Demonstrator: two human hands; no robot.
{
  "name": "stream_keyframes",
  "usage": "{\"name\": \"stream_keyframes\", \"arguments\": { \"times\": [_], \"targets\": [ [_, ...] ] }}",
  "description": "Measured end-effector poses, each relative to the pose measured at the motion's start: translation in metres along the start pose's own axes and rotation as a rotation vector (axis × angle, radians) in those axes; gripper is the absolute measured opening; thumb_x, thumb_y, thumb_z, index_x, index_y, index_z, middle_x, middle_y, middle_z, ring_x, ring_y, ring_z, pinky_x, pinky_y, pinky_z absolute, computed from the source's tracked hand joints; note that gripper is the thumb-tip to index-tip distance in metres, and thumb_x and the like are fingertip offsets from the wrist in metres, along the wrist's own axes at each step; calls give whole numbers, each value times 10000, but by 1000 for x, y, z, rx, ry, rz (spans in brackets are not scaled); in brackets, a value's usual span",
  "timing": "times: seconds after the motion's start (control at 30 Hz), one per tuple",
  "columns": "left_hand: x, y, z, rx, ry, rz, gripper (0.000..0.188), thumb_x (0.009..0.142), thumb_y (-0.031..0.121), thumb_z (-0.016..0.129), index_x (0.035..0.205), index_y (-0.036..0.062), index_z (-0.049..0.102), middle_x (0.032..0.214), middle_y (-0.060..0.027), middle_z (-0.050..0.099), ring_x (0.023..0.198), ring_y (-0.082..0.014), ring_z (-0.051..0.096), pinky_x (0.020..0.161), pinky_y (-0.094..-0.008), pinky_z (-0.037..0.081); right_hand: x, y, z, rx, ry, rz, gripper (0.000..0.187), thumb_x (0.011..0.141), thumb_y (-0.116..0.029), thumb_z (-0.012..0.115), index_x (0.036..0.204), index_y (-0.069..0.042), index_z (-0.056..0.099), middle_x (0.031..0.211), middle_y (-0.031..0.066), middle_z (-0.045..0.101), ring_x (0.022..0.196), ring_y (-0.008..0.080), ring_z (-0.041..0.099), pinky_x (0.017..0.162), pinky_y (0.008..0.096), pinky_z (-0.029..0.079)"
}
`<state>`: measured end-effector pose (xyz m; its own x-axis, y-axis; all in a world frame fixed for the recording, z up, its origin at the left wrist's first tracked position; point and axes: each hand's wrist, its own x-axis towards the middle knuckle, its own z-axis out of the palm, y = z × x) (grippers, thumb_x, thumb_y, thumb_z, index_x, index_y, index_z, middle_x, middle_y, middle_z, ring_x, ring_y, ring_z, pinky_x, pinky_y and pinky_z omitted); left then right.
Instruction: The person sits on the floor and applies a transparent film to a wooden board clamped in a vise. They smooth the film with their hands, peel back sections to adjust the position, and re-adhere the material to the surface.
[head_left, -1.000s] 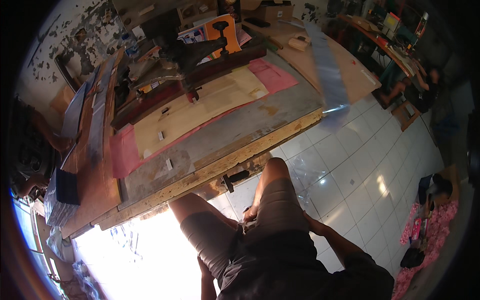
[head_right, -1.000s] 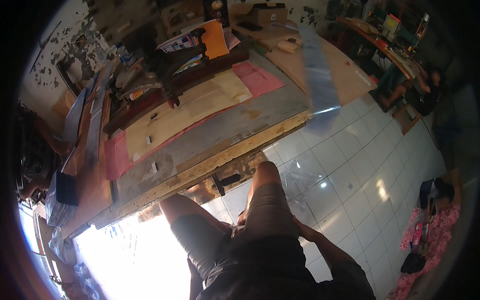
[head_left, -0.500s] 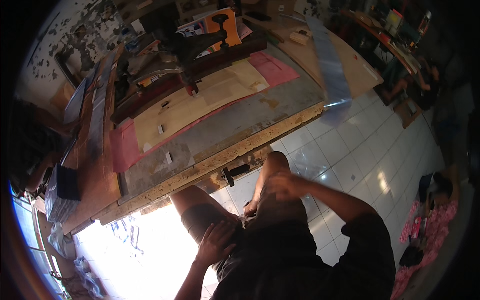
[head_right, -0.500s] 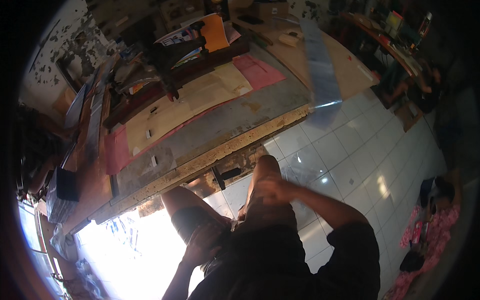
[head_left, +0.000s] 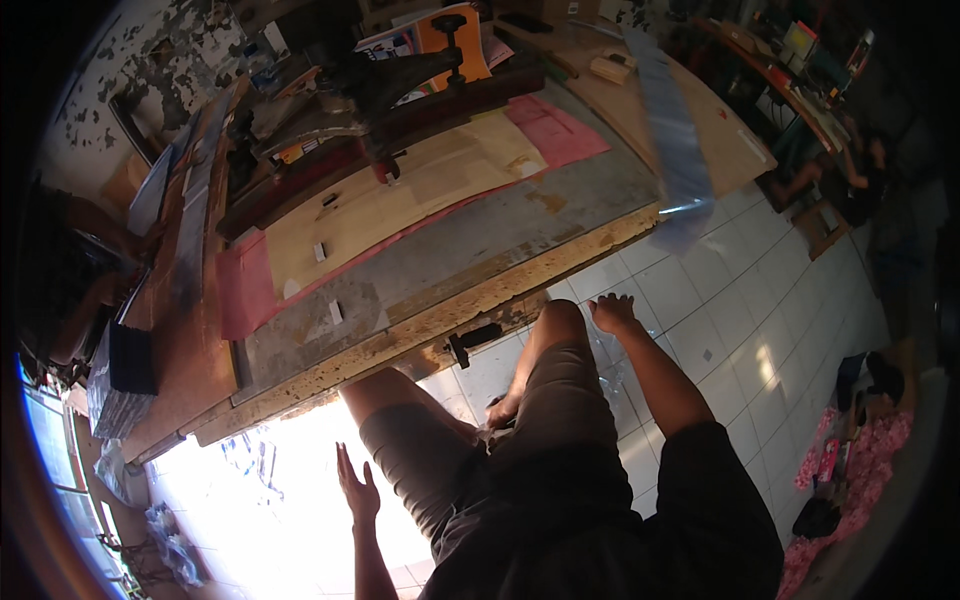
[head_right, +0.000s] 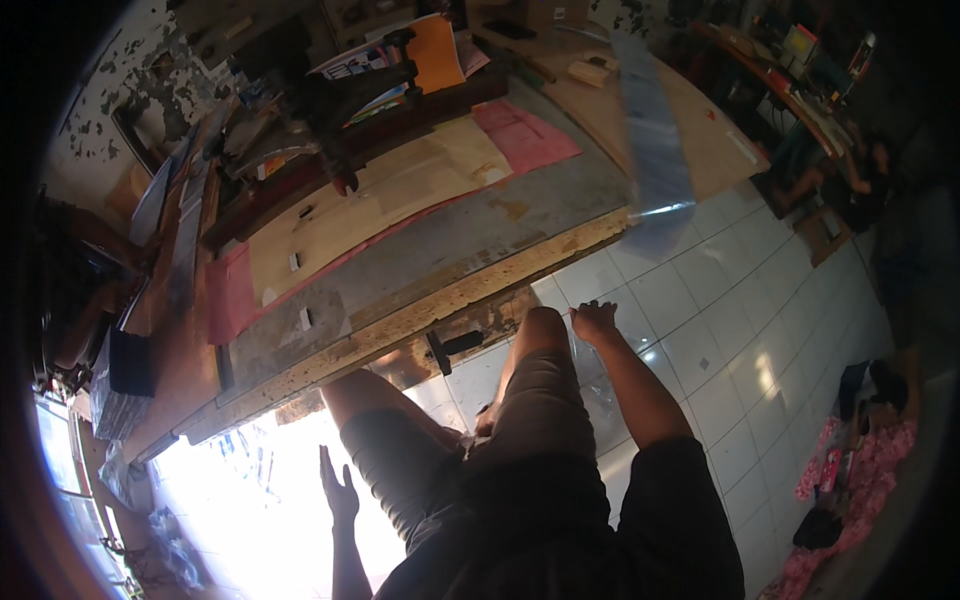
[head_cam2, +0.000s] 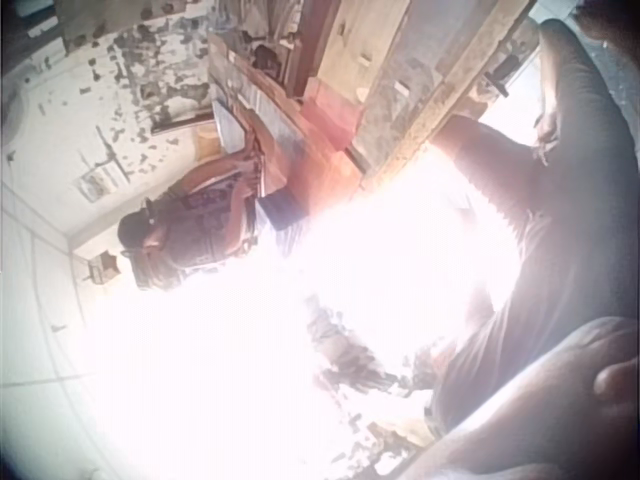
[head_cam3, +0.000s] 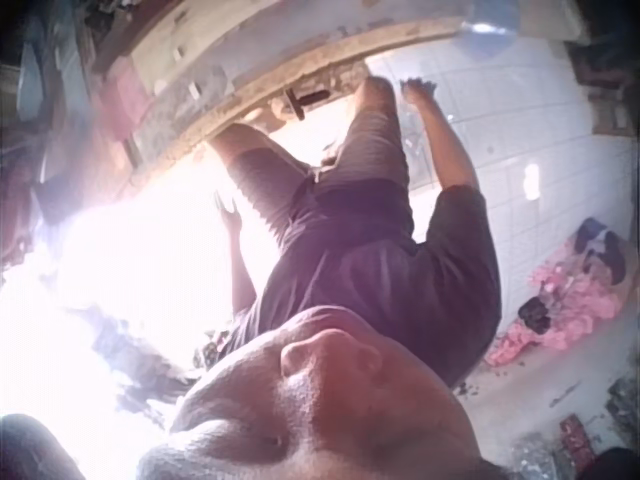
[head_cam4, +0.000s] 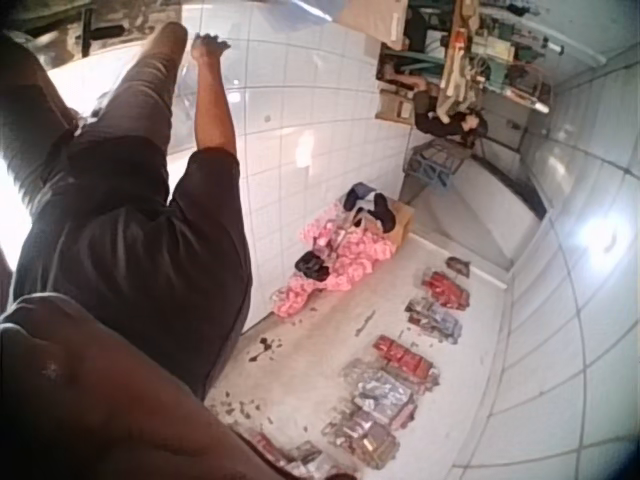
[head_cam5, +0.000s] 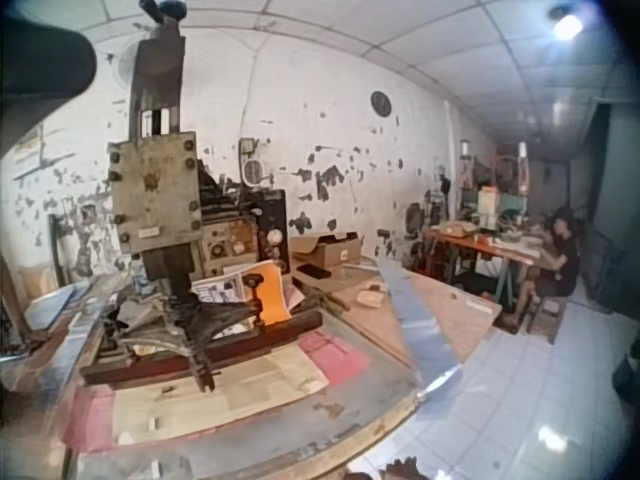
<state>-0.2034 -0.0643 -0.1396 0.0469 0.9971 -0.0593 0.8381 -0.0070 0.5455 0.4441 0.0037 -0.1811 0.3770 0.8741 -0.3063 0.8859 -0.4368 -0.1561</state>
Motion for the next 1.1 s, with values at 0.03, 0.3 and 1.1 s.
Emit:
{"name": "stream_keyframes", "arguments": {
  "times": [0.03, 0.3, 1.1],
  "targets": [
    [-9, 14, 0, -41, -31, 22, 606, 1090, 309, 477, 1619, 74, 298, 1666, -193, 310, 1528, -405, 303, 1233, -541, 270, -6, 8, 13, 113, 153, -129, 436, 1030, -360, 587, 1280, -8, 649, 1326, 226, 640, 1267, 383, 588, 1080, 487, 458],
    [-37, 129, -45, -422, 161, 80, 354, 1059, 297, 518, 1208, 3, 646, 1181, -169, 693, 1107, -312, 652, 956, -425, 486, -186, -30, 13, 585, 218, -607, 517, 1043, -271, 576, 1508, -61, 490, 1538, 186, 497, 1437, 364, 457, 1203, 476, 344],
    [-40, 394, -180, -2225, -521, 1346, 417, 1051, 391, 552, 1419, 195, 533, 1259, -139, 483, 1101, -304, 566, 1008, -459, 418, -189, -69, -43, 668, 477, -421, 459, 1117, -262, 401, 1525, -52, 421, 1510, 194, 459, 1318, 346, 555, 1098, 467, 454]
  ]
}}
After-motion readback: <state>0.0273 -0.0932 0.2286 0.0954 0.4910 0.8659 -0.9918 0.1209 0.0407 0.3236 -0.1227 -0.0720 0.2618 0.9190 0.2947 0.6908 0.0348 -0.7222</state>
